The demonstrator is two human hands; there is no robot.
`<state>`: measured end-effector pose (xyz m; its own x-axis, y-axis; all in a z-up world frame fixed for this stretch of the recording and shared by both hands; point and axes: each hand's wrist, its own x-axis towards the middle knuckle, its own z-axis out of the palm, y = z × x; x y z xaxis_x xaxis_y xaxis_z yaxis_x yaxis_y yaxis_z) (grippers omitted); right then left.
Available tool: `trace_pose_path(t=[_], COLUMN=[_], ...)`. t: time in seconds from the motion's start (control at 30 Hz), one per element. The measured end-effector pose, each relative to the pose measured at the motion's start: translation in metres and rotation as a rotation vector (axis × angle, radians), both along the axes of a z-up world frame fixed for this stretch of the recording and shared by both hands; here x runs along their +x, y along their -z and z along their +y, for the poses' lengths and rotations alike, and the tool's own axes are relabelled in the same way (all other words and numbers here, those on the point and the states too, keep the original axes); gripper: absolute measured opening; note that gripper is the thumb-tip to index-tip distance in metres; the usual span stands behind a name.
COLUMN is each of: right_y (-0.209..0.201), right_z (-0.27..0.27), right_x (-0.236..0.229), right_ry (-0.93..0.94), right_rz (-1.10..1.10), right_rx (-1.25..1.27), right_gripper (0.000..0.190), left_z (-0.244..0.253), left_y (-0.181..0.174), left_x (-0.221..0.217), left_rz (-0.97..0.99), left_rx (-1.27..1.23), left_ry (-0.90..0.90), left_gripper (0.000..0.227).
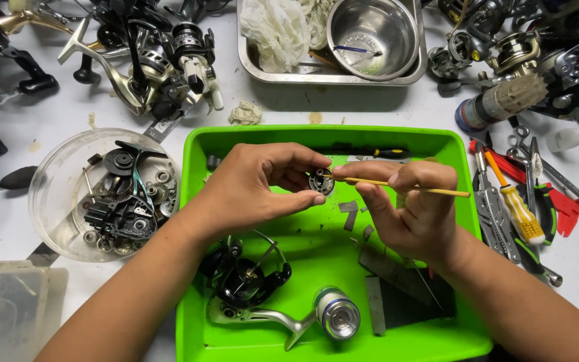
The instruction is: Disassembling and cleaning a fishing reel using a screwdriver and cloth on a workbench.
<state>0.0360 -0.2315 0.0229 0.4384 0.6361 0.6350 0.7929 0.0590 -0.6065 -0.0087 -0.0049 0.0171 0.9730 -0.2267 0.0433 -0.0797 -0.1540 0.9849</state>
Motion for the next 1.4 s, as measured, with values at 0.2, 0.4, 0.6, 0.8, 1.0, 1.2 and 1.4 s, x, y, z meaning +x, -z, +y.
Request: trace_pose_path(t=[0.2,0.4,0.6,0.8,1.0,1.2,1.4], right_y=[-0.006,-0.006,-0.008,-0.008,-0.011,-0.024,-0.056], right_z=[0.0,0.0,-0.001,-0.001,-0.003,-0.005,-0.045], right_x=[0.0,0.007,0.007,0.007,0.011,0.01,0.008], right_ry=[0.104,0.113,0.094,0.09,0.096,0.153,0.271], right_rz=[0.351,0.379,0.34,0.328,0.29,0.386,0.524], right_rx=[0.131,0.143,0.11,0.136,0.154,0.227,-0.182], right_gripper=[0.029,0.029,0.03,0.029,0.028,0.028,0.026], left_z=[0.0,0.003,0.006,0.006,0.008,0.009,0.007], left_y=[0.006,0.035,0.044,0.033,0.035,0.034,0.034], left_x=[0.002,0.008,0.013,0.012,0.013,0.012,0.01], left_rz=[-0.09,-0.311,-0.37,-0.373,-0.381,-0.377,-0.095], left_rx=[0.098,0.419,0.548,0.489,0.475,0.519,0.747], left_ry=[0.003,0.076,0.108,0.159,0.113,0.095,0.107], left_gripper=[0.03,0.038,0.032,0.029,0.034,0.035,0.042])
